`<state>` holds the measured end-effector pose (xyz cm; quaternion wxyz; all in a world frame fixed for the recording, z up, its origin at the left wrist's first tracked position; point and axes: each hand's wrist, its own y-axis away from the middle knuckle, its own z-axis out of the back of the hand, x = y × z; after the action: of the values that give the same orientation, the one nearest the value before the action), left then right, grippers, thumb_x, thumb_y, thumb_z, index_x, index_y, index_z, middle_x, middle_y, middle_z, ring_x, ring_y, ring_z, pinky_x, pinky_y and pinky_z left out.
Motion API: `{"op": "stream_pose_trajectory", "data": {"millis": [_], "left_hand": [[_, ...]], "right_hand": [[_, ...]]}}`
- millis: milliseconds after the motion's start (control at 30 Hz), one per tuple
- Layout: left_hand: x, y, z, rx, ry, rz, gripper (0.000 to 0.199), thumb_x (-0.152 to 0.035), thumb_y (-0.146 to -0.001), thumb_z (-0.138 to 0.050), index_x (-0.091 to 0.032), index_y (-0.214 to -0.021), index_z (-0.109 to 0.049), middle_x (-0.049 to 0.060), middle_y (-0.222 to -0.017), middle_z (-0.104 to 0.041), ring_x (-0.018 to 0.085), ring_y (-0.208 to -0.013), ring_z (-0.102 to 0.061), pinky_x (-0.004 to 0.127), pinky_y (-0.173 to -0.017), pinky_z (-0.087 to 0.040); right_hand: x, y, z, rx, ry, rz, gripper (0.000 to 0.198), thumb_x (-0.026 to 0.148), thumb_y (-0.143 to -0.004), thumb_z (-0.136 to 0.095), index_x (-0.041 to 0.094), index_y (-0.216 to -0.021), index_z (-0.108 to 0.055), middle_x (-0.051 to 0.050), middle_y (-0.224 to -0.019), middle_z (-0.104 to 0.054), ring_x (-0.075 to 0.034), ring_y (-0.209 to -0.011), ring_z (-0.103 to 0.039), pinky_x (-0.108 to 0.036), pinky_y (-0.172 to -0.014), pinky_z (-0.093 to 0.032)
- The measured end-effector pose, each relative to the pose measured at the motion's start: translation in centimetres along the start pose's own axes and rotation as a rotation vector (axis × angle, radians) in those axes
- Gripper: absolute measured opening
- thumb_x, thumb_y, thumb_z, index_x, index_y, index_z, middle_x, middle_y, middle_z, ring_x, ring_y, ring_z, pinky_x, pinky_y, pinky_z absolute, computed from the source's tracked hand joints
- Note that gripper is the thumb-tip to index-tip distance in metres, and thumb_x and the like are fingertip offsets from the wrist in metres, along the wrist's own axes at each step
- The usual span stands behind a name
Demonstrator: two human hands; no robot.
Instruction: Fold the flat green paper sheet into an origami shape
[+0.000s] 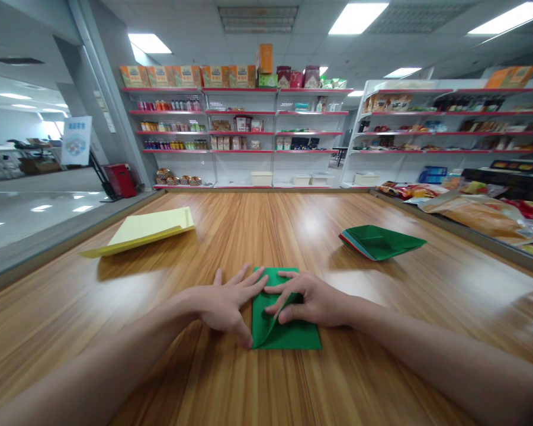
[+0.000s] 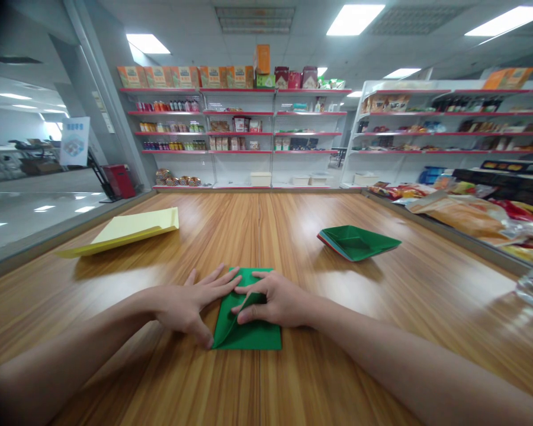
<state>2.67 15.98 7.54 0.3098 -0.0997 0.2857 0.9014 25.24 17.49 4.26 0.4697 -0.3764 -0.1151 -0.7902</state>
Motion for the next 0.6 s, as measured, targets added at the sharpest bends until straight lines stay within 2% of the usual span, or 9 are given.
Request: {"op": "stream_pose_trajectory", "data": {"millis": [100,367,600], "left_hand": [[-0.6,0.2,0.1,0.021,-0.007,0.051,0.118,-0.057,-0.062,-0.068,-0.023,-0.147,0.006,0.006,-0.152,0.016,0.036,-0.135,0.023,0.072,-0.098,0.009],[0.0,0.4,0.0,0.017,0.009,-0.016,0.114,-0.057,-0.065,-0.067,-0.028,-0.147,0.006,0.006,-0.152,0.017,0.036,-0.134,0.024,0.07,-0.098,0.012],[0.5,0.4,0.0,0.022,-0.007,-0.063,0.113,-0.061,-0.067,-0.065,-0.026,-0.147,0.008,0.008,-0.151,0.02,0.035,-0.134,0.025,0.071,-0.097,0.011]], "right_hand": [[0.3,-0.1,-0.1,-0.019,0.005,-0.019,0.024,0.042,-0.078,-0.069,0.028,-0.097,-0.073,-0.004,-0.116,-0.066,-0.024,-0.125,-0.049,-0.045,-0.112,-0.021],[0.8,-0.4,-0.2,-0.033,-0.002,-0.069,0.026,0.045,-0.082,-0.063,0.026,-0.095,-0.074,-0.002,-0.112,-0.068,-0.023,-0.109,-0.061,-0.042,-0.11,-0.027],[0.8,-0.3,-0.2,-0.043,0.008,-0.079,0.027,0.048,-0.081,-0.063,0.026,-0.093,-0.075,-0.002,-0.111,-0.069,-0.025,-0.114,-0.058,-0.043,-0.109,-0.028]]}}
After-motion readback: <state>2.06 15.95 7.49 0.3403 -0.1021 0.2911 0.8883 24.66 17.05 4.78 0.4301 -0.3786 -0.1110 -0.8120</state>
